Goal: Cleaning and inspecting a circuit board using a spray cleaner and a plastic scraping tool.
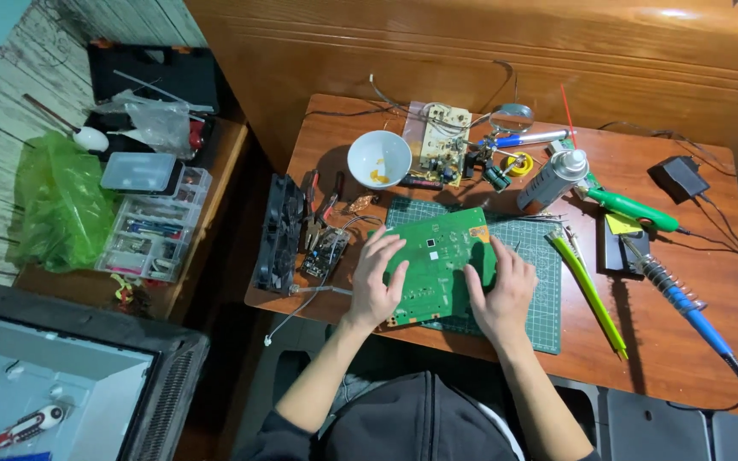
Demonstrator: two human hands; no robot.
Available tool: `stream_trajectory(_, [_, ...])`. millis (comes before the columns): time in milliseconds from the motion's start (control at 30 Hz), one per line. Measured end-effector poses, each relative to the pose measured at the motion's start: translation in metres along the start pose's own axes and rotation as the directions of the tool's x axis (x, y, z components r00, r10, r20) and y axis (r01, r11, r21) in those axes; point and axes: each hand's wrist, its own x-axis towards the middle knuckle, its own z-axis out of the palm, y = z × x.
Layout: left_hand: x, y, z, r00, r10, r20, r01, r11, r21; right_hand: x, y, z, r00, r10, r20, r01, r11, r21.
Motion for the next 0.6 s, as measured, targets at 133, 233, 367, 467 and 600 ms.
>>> stream_trajectory(133, [0.009,0.009,-0.003,0.999,0.036,-0.025,-0.038,0.994,-0.107,0.001,-0.005,-0.003,0.988,0.130,0.088,-0.142,0.979,0.148])
stream_trajectory(233, [0.016,0.018,-0.005,0.997,0.061,-0.043,-0.066,0.986,-0.151,0.005,-0.009,-0.007,0.978,0.193,0.075,-0.206,0.941,0.269])
stream_trajectory(367, [0.024,0.025,-0.003,0.990,0.112,-0.088,-0.125,0.978,-0.167,-0.001,-0.002,-0.001,0.951,0.284,0.124,-0.308,0.836,0.455])
stream_trajectory(467, [0.026,0.028,-0.002,0.983,0.143,-0.118,-0.161,0.974,-0.161,0.008,-0.007,-0.012,0.927,0.328,0.184,-0.374,0.757,0.536])
stream_trajectory(600, [0.025,0.028,0.002,0.979,0.156,-0.131,-0.176,0.971,-0.161,0.015,0.000,-0.010,0.890,0.384,0.247,-0.448,0.631,0.634])
